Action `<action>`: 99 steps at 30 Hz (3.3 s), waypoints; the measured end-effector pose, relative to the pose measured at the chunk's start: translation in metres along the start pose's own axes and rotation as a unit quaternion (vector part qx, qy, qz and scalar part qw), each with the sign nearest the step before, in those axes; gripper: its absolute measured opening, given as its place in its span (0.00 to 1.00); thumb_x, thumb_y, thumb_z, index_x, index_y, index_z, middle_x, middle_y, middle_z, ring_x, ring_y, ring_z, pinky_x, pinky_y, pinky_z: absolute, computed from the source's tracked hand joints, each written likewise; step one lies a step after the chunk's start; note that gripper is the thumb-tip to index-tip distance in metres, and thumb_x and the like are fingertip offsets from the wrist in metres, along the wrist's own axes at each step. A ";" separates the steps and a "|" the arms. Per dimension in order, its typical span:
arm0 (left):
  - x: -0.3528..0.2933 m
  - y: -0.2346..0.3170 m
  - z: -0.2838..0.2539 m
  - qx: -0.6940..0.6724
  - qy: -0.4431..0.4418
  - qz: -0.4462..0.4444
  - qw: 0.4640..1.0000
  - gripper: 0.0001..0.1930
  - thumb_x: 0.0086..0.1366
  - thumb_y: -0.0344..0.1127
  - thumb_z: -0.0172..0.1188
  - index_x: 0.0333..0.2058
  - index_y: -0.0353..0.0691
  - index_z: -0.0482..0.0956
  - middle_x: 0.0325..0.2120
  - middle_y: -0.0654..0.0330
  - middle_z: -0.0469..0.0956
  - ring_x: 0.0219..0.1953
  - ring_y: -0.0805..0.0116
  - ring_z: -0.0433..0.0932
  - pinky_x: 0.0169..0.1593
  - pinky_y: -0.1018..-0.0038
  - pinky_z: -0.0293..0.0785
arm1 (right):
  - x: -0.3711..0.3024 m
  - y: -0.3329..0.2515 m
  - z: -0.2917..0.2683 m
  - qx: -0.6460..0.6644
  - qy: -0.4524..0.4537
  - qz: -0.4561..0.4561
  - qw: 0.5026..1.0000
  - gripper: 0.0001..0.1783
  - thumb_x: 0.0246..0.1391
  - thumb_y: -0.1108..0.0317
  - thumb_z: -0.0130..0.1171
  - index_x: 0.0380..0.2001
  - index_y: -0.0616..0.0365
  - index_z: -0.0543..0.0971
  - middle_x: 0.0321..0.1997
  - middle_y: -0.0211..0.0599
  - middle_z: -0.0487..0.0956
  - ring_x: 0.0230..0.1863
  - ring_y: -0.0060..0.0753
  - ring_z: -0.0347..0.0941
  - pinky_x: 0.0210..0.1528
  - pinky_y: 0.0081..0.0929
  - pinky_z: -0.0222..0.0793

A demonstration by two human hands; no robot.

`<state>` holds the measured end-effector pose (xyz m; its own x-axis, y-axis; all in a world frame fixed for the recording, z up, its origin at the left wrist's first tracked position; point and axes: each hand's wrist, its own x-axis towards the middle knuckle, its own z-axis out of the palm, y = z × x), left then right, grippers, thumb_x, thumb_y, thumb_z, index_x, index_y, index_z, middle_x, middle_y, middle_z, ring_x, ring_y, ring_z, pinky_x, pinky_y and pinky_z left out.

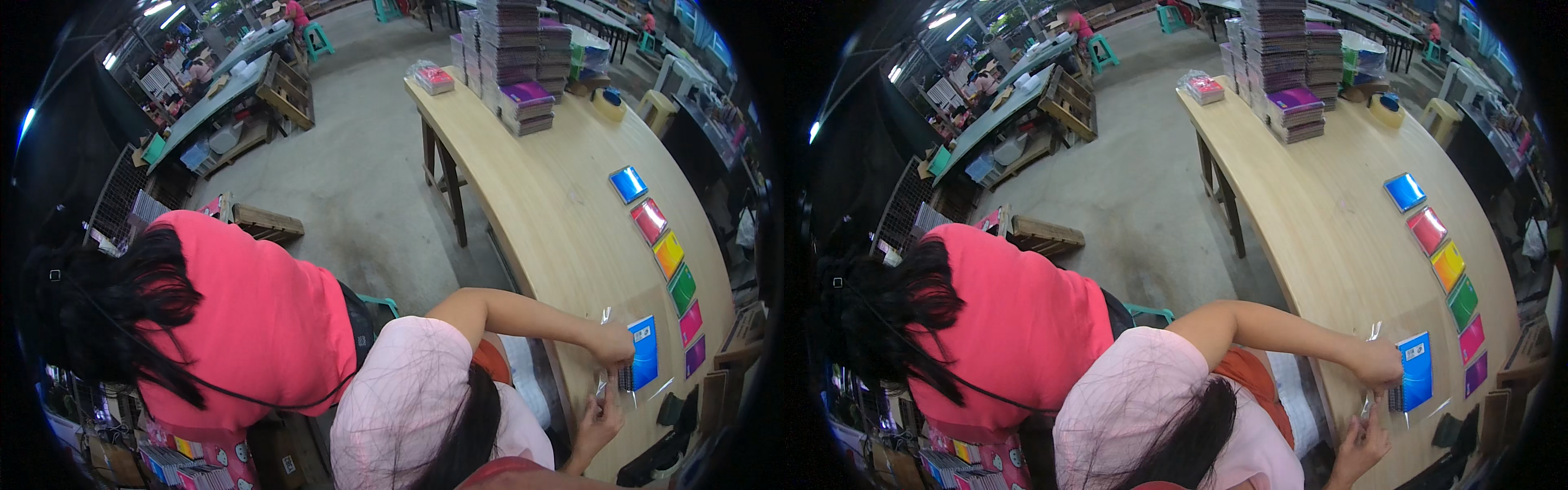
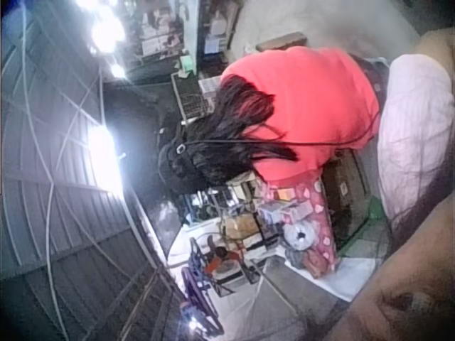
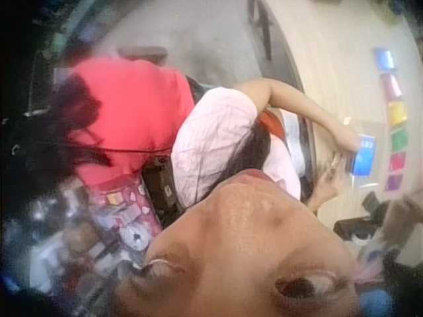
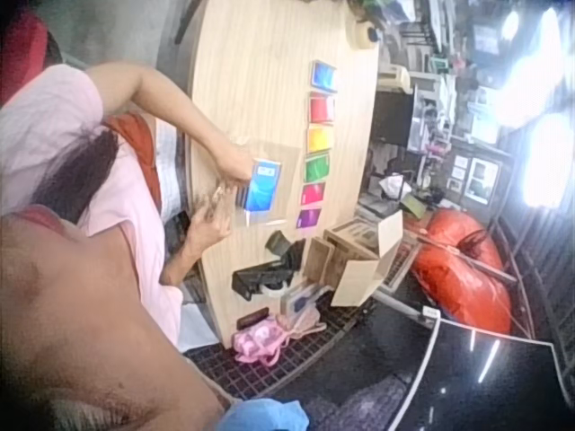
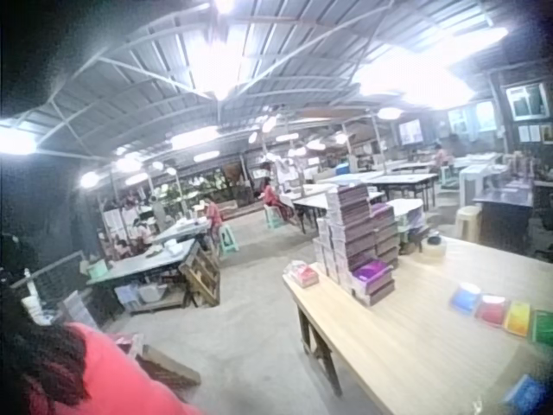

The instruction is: The person picks up several small notebooks of different colors, stacks them into a single pile, inserts the stack into a plastic sleeve, and seals the package using tape from a dispenser.

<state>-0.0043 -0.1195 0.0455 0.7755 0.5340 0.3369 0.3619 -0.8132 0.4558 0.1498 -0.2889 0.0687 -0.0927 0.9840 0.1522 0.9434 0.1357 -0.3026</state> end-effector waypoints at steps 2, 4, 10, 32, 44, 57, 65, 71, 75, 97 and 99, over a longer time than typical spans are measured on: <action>-0.004 0.005 0.005 -0.014 -0.010 0.001 1.000 0.07 0.47 0.41 0.65 0.23 0.47 0.82 0.21 0.54 0.80 0.27 0.49 0.80 0.30 0.55 0.75 | -0.001 0.000 0.001 0.086 -0.034 0.036 0.995 0.26 0.57 0.62 0.59 0.59 0.53 0.75 0.57 0.47 0.75 0.54 0.53 0.68 0.56 0.46 0.63; -0.003 0.008 0.005 -0.017 -0.002 -0.004 1.000 0.07 0.48 0.41 0.64 0.24 0.47 0.82 0.22 0.54 0.80 0.27 0.49 0.80 0.30 0.55 0.75 | 0.005 -0.010 0.006 0.039 0.125 -0.138 0.982 0.26 0.56 0.63 0.59 0.58 0.57 0.75 0.58 0.49 0.74 0.56 0.53 0.68 0.58 0.48 0.62; -0.001 0.015 -0.007 -0.028 0.028 -0.023 0.999 0.08 0.51 0.41 0.63 0.28 0.46 0.82 0.22 0.53 0.80 0.27 0.48 0.80 0.30 0.55 0.75 | -0.004 -0.028 0.021 0.005 0.012 -0.064 0.998 0.26 0.55 0.63 0.61 0.56 0.61 0.75 0.57 0.51 0.73 0.57 0.57 0.67 0.64 0.52 0.55; 0.001 0.020 -0.074 -0.104 -0.048 -0.094 0.989 0.08 0.64 0.36 0.60 0.37 0.38 0.81 0.32 0.52 0.83 0.34 0.55 0.84 0.38 0.64 0.78 | 0.020 -0.062 0.007 0.153 0.044 0.035 0.987 0.29 0.48 0.57 0.68 0.51 0.61 0.76 0.54 0.50 0.76 0.57 0.50 0.71 0.59 0.47 0.65; 0.002 0.031 -0.063 0.036 -0.001 0.021 0.999 0.04 0.64 0.34 0.61 0.36 0.44 0.82 0.31 0.57 0.83 0.26 0.54 0.80 0.30 0.65 0.74 | 0.025 -0.020 -0.018 -0.039 0.254 0.094 0.962 0.33 0.40 0.67 0.70 0.56 0.46 0.76 0.48 0.39 0.76 0.58 0.52 0.68 0.67 0.60 0.52; 0.023 -0.057 -0.078 -0.152 0.000 -0.064 0.986 0.23 0.64 0.40 0.63 0.54 0.37 0.76 0.56 0.45 0.74 0.57 0.54 0.75 0.58 0.65 0.70 | 0.029 0.082 -0.029 0.375 0.177 0.138 0.900 0.06 0.50 0.73 0.65 0.33 0.62 0.82 0.50 0.49 0.81 0.55 0.42 0.76 0.55 0.30 0.70; 0.023 -0.044 -0.035 -0.212 -0.069 -0.115 0.968 0.31 0.72 0.51 0.49 0.63 0.33 0.65 0.69 0.41 0.51 0.71 0.45 0.52 0.70 0.58 0.52 | 0.045 0.077 -0.011 0.416 0.138 0.135 0.889 0.05 0.50 0.73 0.64 0.30 0.64 0.81 0.63 0.59 0.70 0.66 0.46 0.67 0.63 0.30 0.62; 0.025 -0.041 -0.036 -0.205 -0.067 -0.103 0.971 0.28 0.72 0.48 0.51 0.62 0.35 0.68 0.69 0.41 0.53 0.70 0.45 0.54 0.68 0.57 0.55 | 0.045 0.075 -0.009 0.409 0.147 0.159 0.886 0.06 0.50 0.72 0.64 0.30 0.64 0.80 0.61 0.57 0.73 0.62 0.44 0.72 0.61 0.31 0.64; 0.028 -0.056 -0.044 -0.151 0.010 -0.115 0.982 0.20 0.65 0.40 0.62 0.52 0.36 0.79 0.66 0.43 0.59 0.64 0.46 0.65 0.63 0.59 0.64 | 0.044 0.074 -0.027 0.296 0.215 0.136 0.921 0.07 0.51 0.71 0.65 0.30 0.64 0.80 0.42 0.43 0.84 0.43 0.32 0.79 0.50 0.28 0.71; 0.003 0.031 0.004 0.131 -0.002 0.053 0.990 0.36 0.59 0.60 0.60 0.65 0.60 0.66 0.63 0.49 0.62 0.64 0.44 0.60 0.65 0.46 0.52 | 0.061 0.146 -0.034 0.218 0.285 0.283 0.890 0.10 0.52 0.65 0.66 0.29 0.61 0.82 0.23 0.33 0.80 0.26 0.23 0.77 0.31 0.24 0.71; 0.003 0.031 0.004 0.123 -0.011 0.058 0.991 0.39 0.58 0.58 0.62 0.66 0.56 0.64 0.63 0.48 0.61 0.63 0.41 0.60 0.65 0.42 0.52 | 0.088 0.137 -0.049 0.175 0.306 0.156 0.923 0.11 0.52 0.65 0.65 0.33 0.63 0.82 0.27 0.38 0.81 0.30 0.29 0.78 0.36 0.28 0.73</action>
<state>0.0117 -0.1443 0.0577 0.8295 0.4301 0.3564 0.3825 -0.9024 0.1987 0.2862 -0.1896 0.0864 0.4647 0.7458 0.4773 0.7233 -0.0087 -0.6905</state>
